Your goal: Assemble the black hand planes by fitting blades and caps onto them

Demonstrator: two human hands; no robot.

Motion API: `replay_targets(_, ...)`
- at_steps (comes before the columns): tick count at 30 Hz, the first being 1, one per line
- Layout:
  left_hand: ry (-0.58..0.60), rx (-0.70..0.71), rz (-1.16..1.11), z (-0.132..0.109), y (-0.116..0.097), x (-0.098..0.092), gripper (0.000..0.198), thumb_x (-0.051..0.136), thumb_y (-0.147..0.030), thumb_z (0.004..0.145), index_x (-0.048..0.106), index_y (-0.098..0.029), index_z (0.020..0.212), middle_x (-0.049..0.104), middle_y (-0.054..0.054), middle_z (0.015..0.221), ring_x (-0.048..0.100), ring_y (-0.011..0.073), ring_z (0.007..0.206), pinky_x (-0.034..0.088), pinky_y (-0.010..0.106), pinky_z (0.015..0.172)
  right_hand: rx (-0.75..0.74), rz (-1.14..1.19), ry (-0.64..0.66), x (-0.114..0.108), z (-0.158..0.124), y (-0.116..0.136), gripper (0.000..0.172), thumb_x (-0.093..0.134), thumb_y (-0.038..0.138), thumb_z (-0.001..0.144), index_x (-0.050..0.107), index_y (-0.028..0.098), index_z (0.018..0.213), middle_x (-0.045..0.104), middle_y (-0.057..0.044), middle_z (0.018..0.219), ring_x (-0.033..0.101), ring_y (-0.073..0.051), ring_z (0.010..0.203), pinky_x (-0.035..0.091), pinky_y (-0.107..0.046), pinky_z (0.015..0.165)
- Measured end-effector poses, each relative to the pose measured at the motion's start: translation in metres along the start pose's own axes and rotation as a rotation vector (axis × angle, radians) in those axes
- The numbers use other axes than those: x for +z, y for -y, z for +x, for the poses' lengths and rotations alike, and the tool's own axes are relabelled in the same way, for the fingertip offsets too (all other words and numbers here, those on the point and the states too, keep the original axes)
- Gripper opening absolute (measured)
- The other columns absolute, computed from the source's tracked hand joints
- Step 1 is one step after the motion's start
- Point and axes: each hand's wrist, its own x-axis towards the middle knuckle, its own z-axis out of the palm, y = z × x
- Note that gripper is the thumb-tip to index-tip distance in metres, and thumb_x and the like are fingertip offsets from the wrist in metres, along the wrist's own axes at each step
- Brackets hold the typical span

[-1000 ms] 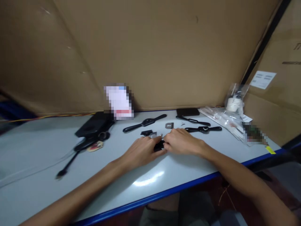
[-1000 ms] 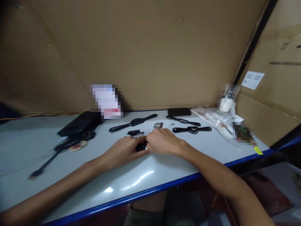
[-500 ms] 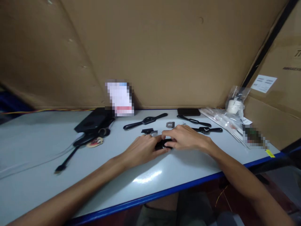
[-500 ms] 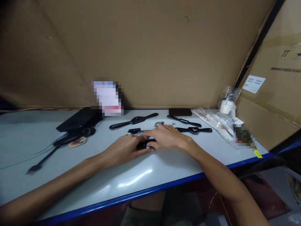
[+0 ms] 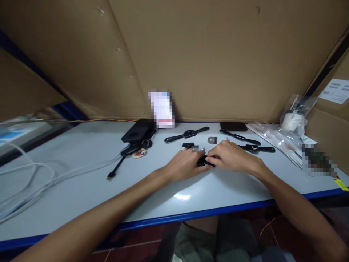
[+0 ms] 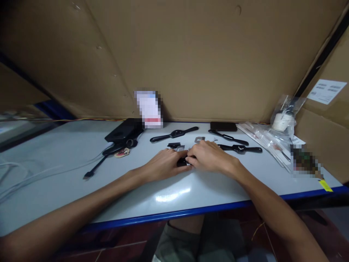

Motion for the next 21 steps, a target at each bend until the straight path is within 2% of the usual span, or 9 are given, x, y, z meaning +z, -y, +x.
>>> replay_targets(3,0.006,0.000,0.007,-0.0001,-0.0014,-0.0017,0.051,0.053,-0.061,0.096,0.070,-0.016,0.111,0.076,0.014,0.086,0.071,0.0306,0.076,0.043,0.036,0.064,0.034,-0.095,-0.032,0.0017,0.0009,-0.0023,0.031,0.052,0.022,0.097,0.067,0.018,0.070,0.053,-0.001,0.062,0.034,-0.013,0.057,0.020,-0.032,0.059)
replay_targets(8,0.016,-0.006,0.030,-0.0005,-0.0025,-0.0034,0.051,0.052,-0.062,0.097,0.070,-0.015,0.109,0.076,0.014,0.086,0.071,0.0317,0.077,0.040,0.036,0.062,0.097,-0.182,0.005,0.0013,0.0012,-0.0011,0.029,0.050,0.019,0.095,0.067,0.017,0.072,0.057,-0.004,0.066,0.038,-0.014,0.058,0.020,-0.033,0.060)
replay_targets(14,0.022,-0.012,0.017,-0.0002,-0.0027,-0.0035,0.046,0.054,-0.058,0.097,0.069,-0.016,0.106,0.075,0.012,0.084,0.070,0.0301,0.076,0.042,0.035,0.063,0.023,0.008,0.089,-0.0030,0.0003,0.0022,0.024,0.055,0.012,0.086,0.060,0.017,0.063,0.050,0.002,0.057,0.035,-0.011,0.055,0.023,-0.030,0.058)
replay_targets(21,0.022,-0.011,0.011,-0.0002,-0.0030,-0.0036,0.046,0.055,-0.057,0.096,0.070,-0.016,0.109,0.075,0.012,0.087,0.070,0.0296,0.075,0.042,0.035,0.064,0.027,0.054,0.055,-0.0025,0.0016,0.0027,0.029,0.054,0.018,0.093,0.063,0.018,0.066,0.047,0.003,0.058,0.035,-0.011,0.058,0.023,-0.030,0.061)
